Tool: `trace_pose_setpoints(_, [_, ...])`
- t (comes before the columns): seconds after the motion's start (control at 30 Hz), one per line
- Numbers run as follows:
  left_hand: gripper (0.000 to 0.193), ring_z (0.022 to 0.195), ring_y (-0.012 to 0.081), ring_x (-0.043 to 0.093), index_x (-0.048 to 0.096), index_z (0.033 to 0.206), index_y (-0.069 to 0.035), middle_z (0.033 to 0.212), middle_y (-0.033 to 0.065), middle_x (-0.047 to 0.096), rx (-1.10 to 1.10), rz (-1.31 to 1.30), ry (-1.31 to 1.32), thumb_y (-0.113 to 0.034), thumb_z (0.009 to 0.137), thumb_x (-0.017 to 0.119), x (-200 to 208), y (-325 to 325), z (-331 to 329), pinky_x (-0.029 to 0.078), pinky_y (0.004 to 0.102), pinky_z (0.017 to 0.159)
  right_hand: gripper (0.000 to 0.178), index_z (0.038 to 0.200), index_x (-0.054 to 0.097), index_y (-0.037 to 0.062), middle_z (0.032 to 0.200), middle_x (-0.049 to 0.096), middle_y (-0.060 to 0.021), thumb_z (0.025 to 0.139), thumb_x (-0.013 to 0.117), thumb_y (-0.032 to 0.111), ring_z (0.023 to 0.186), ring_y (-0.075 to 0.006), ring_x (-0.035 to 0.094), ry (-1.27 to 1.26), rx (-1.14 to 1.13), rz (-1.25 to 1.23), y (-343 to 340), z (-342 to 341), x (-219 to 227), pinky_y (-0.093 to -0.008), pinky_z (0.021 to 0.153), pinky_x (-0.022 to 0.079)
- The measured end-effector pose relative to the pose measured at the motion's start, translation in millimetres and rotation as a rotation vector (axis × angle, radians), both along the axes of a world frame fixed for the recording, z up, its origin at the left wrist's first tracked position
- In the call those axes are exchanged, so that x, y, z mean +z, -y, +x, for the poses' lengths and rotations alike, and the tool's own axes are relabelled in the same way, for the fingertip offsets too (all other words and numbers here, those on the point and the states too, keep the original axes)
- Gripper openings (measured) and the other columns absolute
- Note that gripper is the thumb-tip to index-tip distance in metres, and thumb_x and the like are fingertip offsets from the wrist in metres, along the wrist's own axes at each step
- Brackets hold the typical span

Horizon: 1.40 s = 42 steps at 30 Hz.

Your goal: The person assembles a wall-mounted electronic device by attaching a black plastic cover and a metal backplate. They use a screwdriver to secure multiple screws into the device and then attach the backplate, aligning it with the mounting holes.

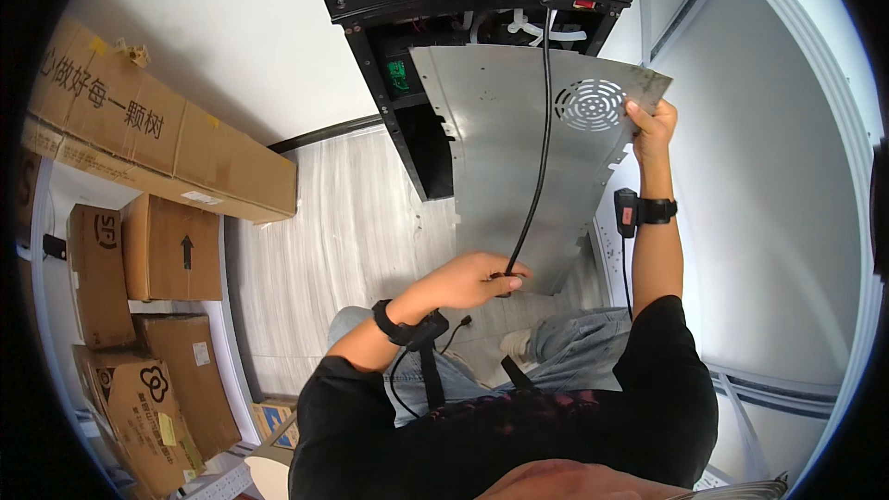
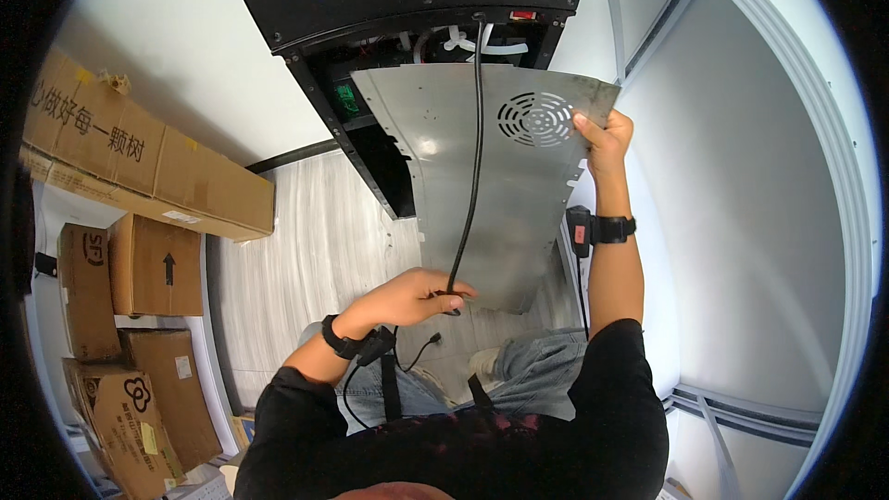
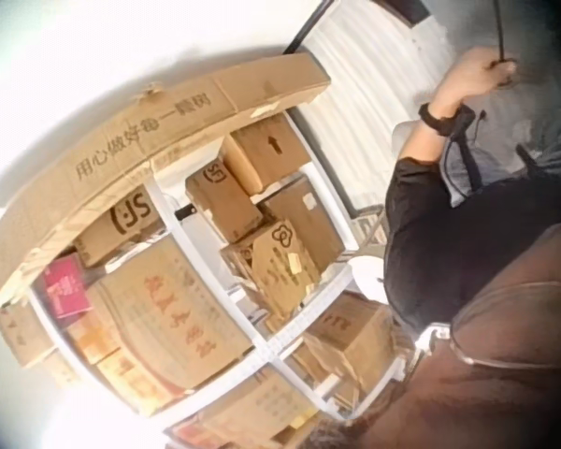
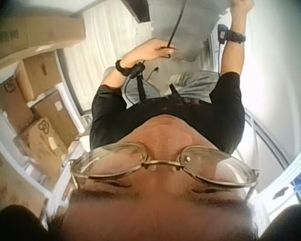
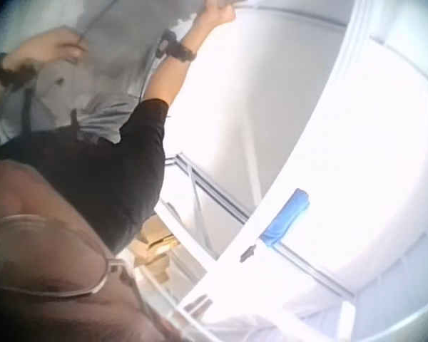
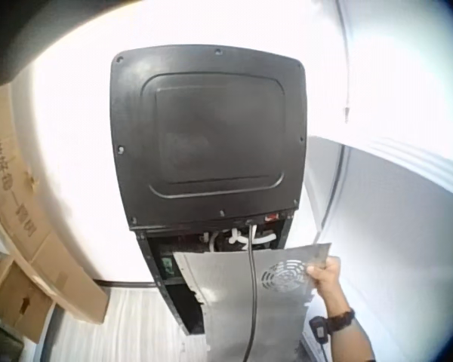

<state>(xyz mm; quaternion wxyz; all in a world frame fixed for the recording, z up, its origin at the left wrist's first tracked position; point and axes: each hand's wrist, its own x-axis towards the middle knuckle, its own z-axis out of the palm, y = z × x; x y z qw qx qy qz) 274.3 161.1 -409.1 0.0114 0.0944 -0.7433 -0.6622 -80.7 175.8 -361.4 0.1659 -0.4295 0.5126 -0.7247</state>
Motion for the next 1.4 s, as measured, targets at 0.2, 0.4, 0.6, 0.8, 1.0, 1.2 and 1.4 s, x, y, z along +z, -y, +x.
trace_pose_setpoints(0.2, [0.028, 0.086, 0.0128, 0.061, 0.062, 0.114, -0.004, 0.096, 0.0050, 0.066, 0.302, -0.161, -0.156, -0.015, 0.088, 0.062, 5.9, 13.5, 10.1, 0.048, 0.0299, 0.071, 0.016, 0.088, 0.066, -0.0059, 0.079, 0.067, -0.0102, 0.076, 0.069, 0.005, 0.063, -0.0136, 0.060, 0.131, 0.112, 0.008, -0.5, 11.6, 13.3, -0.0254, 0.060, 0.048])
trace_pose_setpoints(0.4, [0.026, 0.094, 0.0131, 0.056, 0.056, 0.109, -0.005, 0.103, 0.0048, 0.060, 1.224, -0.409, -0.309, -0.019, 0.088, 0.063, 12.6, 63.4, 15.6, 0.045, 0.0284, 0.073, 0.018, 0.089, 0.065, -0.0055, 0.080, 0.067, -0.0108, 0.077, 0.070, 0.007, 0.064, -0.0141, 0.061, 0.211, 0.170, 0.010, -6.0, 15.5, 18.7, -0.0258, 0.061, 0.050])
trace_pose_setpoints(0.6, [0.039, 0.098, 0.0199, 0.057, 0.051, 0.117, 0.000, 0.109, 0.0120, 0.057, 1.228, -0.409, -0.346, -0.027, 0.090, 0.060, 6.9, 84.1, -6.1, 0.048, 0.0315, 0.075, 0.019, 0.090, 0.066, -0.0043, 0.081, 0.068, -0.0096, 0.078, 0.072, 0.009, 0.064, -0.0139, 0.061, 0.205, 0.209, -0.033, -2.8, 5.8, 17.1, -0.0265, 0.060, 0.049])
trace_pose_setpoints(0.8, [0.036, 0.085, 0.0178, 0.060, 0.054, 0.111, 0.003, 0.094, 0.0110, 0.062, 1.247, -0.494, -0.322, -0.027, 0.091, 0.058, 2.7, 90.9, -23.9, 0.047, 0.0289, 0.070, 0.017, 0.088, 0.066, -0.0036, 0.080, 0.067, -0.0093, 0.077, 0.072, 0.009, 0.063, -0.0136, 0.060, 0.237, 0.246, -0.007, -0.4, 1.7, 14.0, -0.0259, 0.058, 0.048])
trace_pose_setpoints(1.0, [0.028, 0.059, 0.0084, 0.045, 0.055, 0.085, -0.001, 0.064, 0.0003, 0.051, 1.342, -0.379, -0.339, -0.027, 0.091, 0.060, -2.4, 100.0, -29.5, 0.038, 0.0251, 0.054, 0.015, 0.086, 0.065, -0.0048, 0.080, 0.067, -0.0095, 0.076, 0.072, 0.005, 0.064, -0.0132, 0.060, 0.233, 0.199, -0.034, 1.2, 6.8, 14.6, -0.0251, 0.061, 0.048])
trace_pose_setpoints(1.2, [0.028, 0.056, 0.0059, 0.041, 0.055, 0.076, -0.001, 0.060, -0.0018, 0.048, 1.377, -0.375, -0.380, -0.024, 0.090, 0.062, -1.8, 101.1, -28.5, 0.036, 0.0238, 0.051, 0.017, 0.088, 0.065, -0.0062, 0.081, 0.067, -0.0085, 0.073, 0.073, -0.002, 0.069, -0.0106, 0.060, 0.180, 0.005, -0.135, -0.9, 18.2, 18.2, -0.0233, 0.065, 0.048])
trace_pose_setpoints(1.4, [0.029, 0.054, 0.0050, 0.040, 0.053, 0.074, -0.002, 0.059, -0.0028, 0.047, 1.380, -0.444, -0.385, -0.024, 0.091, 0.062, -0.2, 98.8, -26.6, 0.034, 0.0229, 0.049, 0.027, 0.092, 0.063, -0.0091, 0.080, 0.066, -0.0050, 0.073, 0.078, 0.003, 0.066, -0.0052, 0.056, 0.010, -0.255, -0.189, 0.1, 41.0, 23.4, -0.0163, 0.060, 0.043])
